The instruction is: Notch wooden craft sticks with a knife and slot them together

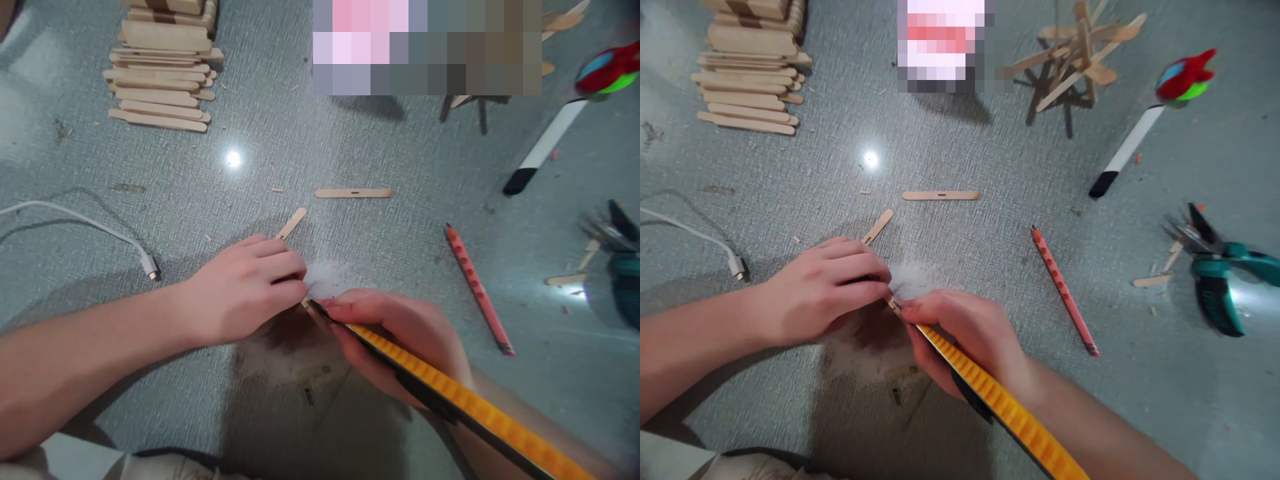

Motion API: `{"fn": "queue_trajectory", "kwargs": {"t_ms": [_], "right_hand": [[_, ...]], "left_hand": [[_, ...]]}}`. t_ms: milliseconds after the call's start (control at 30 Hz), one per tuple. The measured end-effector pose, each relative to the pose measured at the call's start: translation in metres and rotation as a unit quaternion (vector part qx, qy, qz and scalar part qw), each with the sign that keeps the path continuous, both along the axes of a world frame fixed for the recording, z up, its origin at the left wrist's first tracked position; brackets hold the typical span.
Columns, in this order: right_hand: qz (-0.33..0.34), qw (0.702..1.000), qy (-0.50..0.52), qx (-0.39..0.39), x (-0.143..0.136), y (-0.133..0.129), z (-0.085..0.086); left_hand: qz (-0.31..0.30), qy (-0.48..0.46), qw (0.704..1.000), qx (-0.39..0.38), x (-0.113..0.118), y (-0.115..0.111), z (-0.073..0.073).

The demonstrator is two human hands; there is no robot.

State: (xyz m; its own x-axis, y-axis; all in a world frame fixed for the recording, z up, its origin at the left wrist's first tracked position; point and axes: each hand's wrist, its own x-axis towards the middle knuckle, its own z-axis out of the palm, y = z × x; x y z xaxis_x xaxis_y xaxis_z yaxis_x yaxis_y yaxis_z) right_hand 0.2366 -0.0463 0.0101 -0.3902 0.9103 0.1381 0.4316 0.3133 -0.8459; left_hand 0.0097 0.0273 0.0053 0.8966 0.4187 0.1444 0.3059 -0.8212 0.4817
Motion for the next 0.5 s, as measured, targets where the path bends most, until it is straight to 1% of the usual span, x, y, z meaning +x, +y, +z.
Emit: {"fn": "queue_trajectory", "kwargs": {"t_ms": [200,367,433,500], "right_hand": [[-0.002,1.0,-0.003,0.002,0.001,-0.002,-0.001],[-0.004,1.0,0.012,0.022,0.005,-0.005,-0.003],[-0.03,0.999,0.037,0.026,0.009,-0.009,-0.002],[-0.092,0.993,0.075,0.016,0.014,-0.011,0.0]], "left_hand": [[0.003,0.018,0.999,0.046,0.001,-0.001,0.0],[0.009,0.043,0.997,0.056,0.003,-0.003,-0.001],[0.007,0.047,0.997,0.06,0.004,-0.003,-0.001],[0.007,0.044,0.997,0.062,0.003,-0.002,-0.001]]}}
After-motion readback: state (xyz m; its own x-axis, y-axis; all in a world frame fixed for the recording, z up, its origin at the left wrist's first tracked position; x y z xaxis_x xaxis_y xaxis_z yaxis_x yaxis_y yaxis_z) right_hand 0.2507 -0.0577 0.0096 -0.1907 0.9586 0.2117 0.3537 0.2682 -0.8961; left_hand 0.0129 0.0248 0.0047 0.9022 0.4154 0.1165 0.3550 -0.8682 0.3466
